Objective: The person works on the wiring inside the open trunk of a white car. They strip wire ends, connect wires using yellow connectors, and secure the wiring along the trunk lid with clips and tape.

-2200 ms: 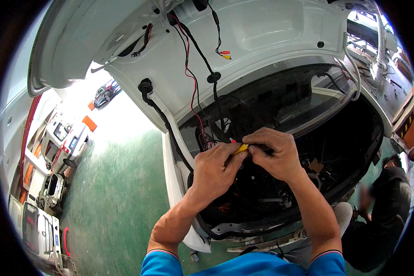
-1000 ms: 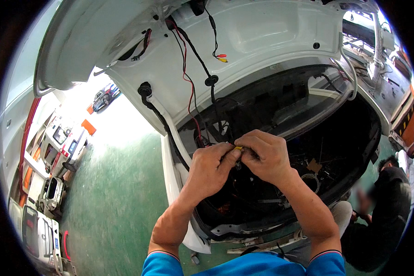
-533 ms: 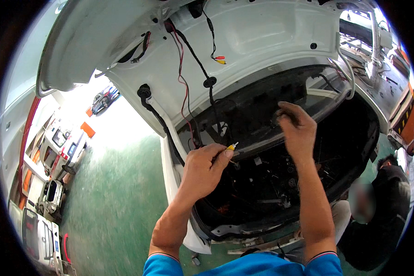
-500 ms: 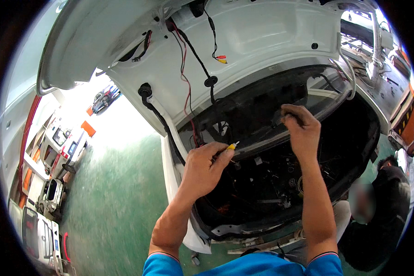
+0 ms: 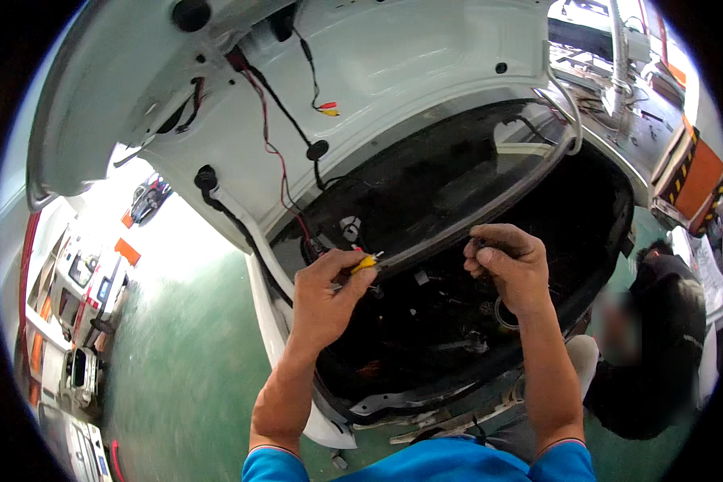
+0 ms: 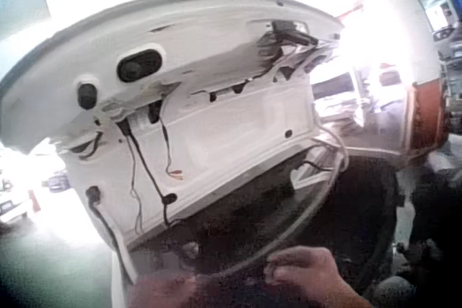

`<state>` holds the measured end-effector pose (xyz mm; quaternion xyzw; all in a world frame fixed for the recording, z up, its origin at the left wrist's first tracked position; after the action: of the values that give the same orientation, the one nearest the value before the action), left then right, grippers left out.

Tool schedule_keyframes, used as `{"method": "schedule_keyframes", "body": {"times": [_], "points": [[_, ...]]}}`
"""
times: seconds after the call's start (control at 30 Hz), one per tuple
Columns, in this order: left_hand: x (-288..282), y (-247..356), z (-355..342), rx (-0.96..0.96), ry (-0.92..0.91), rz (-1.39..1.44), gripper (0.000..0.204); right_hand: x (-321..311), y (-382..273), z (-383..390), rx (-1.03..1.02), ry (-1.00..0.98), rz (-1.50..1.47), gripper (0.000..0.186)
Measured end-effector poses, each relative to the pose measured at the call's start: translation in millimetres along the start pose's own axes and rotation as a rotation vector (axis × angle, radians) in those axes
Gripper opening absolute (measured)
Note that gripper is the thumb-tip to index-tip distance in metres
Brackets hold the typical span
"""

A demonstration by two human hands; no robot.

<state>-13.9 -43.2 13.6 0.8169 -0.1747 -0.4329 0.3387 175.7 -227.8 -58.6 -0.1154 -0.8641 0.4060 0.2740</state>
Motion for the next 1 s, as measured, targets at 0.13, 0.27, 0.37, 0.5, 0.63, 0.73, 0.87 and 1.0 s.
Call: {"method": "schedule_keyframes", "body": {"times": [0.13, 0.27, 0.37, 0.5, 0.63, 0.73, 0.87, 1.0], "points": [[3.6, -7.2, -3.0, 0.009, -0.002, -0.005, 0.02, -4.4, -6.7, 9.0, -0.013, -0.013, 0.023, 0.027], [7.4, -16.0, -9.4, 0.124, 0.022, -0.153, 0.021, -23.1, -33.5, 39.4, 0.008, 0.169, 0.432, 0.022], [13.1, -23.6, -14.4, 0.16, 0.037, -0.199, 0.023, -74.2, -46.3, 97.3, 0.078, 0.431, 0.552, 0.014], [16.4, -37.6, -20.9, 0.142, 0.07, -0.286, 0.029, -169.0, -35.4, 222.0, 0.19, 0.855, 0.854, 0.021], [24.4, -47.9, -30.6, 0.171, 0.086, -0.355, 0.031, -267.4, 26.5, 426.3, 0.669, 1.079, 1.011, 0.028], [21.4, -58.3, -39.0, 0.135, 0.052, -0.381, 0.03, -339.0, 95.3, 618.2, 1.312, 0.625, 1.435, 0.027], [11.5, -71.1, -36.2, 0.092, 0.041, -0.494, 0.03, -271.1, 108.1, 655.1, 1.555, 0.342, 1.275, 0.05], [13.2, -68.8, -44.3, 0.132, 0.04, -0.589, 0.029, -223.0, 72.3, 553.1, 1.545, 0.479, 1.313, 0.041]]}}
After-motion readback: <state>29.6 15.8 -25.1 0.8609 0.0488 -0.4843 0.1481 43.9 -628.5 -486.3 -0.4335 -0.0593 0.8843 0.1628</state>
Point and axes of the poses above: each hand's wrist, its own z-axis away from the middle knuckle, its own x-axis out of the palm, y = z × x, the point moved 1 cm from there along -z, towards the middle knuckle, and after that the axes turned 6 degrees about -y, right-handed, at the moved point
